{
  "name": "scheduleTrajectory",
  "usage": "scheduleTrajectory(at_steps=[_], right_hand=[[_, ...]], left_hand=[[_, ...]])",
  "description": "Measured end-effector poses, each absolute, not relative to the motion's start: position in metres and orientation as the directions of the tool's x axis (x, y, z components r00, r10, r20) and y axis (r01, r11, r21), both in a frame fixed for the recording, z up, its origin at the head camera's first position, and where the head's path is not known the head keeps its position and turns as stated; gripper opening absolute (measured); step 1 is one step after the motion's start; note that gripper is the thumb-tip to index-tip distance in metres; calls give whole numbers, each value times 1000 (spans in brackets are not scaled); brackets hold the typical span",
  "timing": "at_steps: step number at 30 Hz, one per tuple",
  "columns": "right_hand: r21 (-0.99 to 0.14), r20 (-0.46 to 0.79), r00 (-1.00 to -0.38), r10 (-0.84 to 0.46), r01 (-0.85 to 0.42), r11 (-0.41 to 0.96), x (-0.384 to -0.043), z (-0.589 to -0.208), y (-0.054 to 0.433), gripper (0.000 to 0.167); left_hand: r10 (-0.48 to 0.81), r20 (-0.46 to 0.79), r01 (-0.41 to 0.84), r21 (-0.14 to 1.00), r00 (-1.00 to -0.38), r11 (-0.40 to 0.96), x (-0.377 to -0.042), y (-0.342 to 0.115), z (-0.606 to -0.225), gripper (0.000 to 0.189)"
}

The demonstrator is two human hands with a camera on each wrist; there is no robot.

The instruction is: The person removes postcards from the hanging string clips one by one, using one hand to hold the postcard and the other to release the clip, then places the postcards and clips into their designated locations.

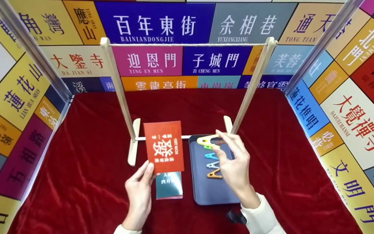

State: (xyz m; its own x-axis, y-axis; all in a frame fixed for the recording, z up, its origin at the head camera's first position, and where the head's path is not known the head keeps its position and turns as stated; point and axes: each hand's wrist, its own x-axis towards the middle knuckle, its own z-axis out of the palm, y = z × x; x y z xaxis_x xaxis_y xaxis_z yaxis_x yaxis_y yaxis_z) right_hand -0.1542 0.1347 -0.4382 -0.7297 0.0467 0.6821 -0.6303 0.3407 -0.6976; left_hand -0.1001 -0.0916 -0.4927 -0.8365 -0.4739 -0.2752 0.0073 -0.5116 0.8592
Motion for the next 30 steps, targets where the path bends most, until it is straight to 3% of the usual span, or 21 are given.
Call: scheduleTrajectory(at_steps=[30], right_hand=[[-765,581,-809,94,-503,401,-127,-495,145,41]], left_hand=[[-425,-371,-99,836,-826,-539,-86,-85,-529,42]])
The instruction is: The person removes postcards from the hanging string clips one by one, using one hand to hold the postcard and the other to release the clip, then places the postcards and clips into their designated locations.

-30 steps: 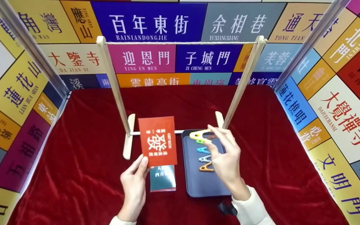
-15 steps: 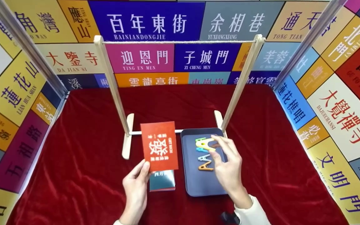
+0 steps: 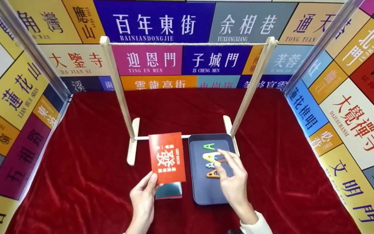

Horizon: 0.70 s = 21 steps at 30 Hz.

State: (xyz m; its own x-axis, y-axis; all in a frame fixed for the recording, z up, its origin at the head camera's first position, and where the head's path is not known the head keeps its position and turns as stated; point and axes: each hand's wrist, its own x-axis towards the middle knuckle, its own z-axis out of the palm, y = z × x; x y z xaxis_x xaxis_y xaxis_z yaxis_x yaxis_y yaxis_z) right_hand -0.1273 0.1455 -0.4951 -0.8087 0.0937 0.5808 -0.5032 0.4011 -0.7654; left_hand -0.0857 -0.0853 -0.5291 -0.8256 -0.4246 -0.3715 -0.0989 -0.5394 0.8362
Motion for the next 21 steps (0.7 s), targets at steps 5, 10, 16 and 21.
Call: scheduleTrajectory(at_steps=[5,10,16,21], right_hand=[[-744,603,-792,100,-513,427,-124,-504,146,43],[-720,622,-777,95,-520,459,-119,-503,145,45],[-732,603,-794,78,-512,450,-119,-534,159,41],[-703,616,-784,79,-502,503,-114,-545,163,43]], left_hand=[[-409,-387,-136,842,-827,-521,-84,-86,-535,45],[-437,-377,-145,867,-817,-477,-83,-87,-546,43],[-482,-349,-161,907,-804,-388,-82,-86,-563,39],[-483,-342,-169,915,-806,-365,-82,-86,-575,39]])
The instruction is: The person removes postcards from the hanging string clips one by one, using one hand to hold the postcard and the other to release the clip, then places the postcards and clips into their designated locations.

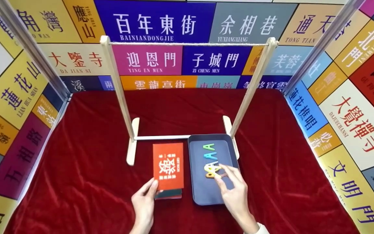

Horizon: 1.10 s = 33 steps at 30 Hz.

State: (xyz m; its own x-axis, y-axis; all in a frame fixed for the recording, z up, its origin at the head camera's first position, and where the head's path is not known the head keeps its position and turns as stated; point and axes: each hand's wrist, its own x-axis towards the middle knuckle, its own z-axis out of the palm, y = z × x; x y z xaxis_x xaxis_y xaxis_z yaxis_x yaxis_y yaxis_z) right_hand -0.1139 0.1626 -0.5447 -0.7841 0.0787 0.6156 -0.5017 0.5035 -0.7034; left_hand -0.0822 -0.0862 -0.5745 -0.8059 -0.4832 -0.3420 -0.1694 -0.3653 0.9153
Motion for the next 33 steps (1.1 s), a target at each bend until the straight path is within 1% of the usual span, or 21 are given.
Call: scheduleTrajectory(at_steps=[4,9,16,20,28,33], right_hand=[[-679,628,-775,74,-499,539,-111,-547,164,45],[-686,611,-789,65,-487,541,-111,-558,172,46],[-655,617,-787,21,-499,567,-114,-574,185,46],[-628,614,-789,-1,-489,605,-114,-581,189,49],[-635,525,-851,3,-389,668,-111,-596,197,46],[-627,478,-879,-6,-346,698,-111,-604,202,46]], left_hand=[[-479,-355,-185,912,-803,-366,-83,-86,-579,38],[-477,-368,-203,910,-798,-362,-84,-86,-583,36],[-448,-372,-200,901,-813,-386,-87,-88,-592,38],[-433,-375,-213,901,-819,-378,-88,-90,-595,36],[-444,-396,-252,903,-804,-348,-90,-93,-603,33],[-450,-413,-278,900,-792,-336,-92,-94,-610,33]])
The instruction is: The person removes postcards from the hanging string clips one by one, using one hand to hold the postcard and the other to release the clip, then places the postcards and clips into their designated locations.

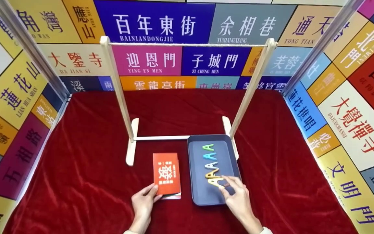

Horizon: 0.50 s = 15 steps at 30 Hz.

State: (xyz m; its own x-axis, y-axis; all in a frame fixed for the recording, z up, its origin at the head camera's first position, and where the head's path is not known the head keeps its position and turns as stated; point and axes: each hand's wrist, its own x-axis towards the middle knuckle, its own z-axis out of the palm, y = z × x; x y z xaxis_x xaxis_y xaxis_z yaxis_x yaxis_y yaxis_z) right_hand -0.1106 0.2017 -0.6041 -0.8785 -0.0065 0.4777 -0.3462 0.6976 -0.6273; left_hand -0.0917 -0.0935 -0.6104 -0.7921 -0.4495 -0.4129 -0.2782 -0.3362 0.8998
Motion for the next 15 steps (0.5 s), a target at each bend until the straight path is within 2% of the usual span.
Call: scheduleTrajectory(at_steps=[8,15], right_hand=[[-618,394,-919,-7,-271,738,-111,-613,206,44],[-586,379,-925,-15,-252,770,-113,-618,206,43]], left_hand=[[-453,-415,-317,907,-789,-279,-97,-94,-614,32],[-481,-407,-354,913,-777,-201,-98,-94,-620,29]])
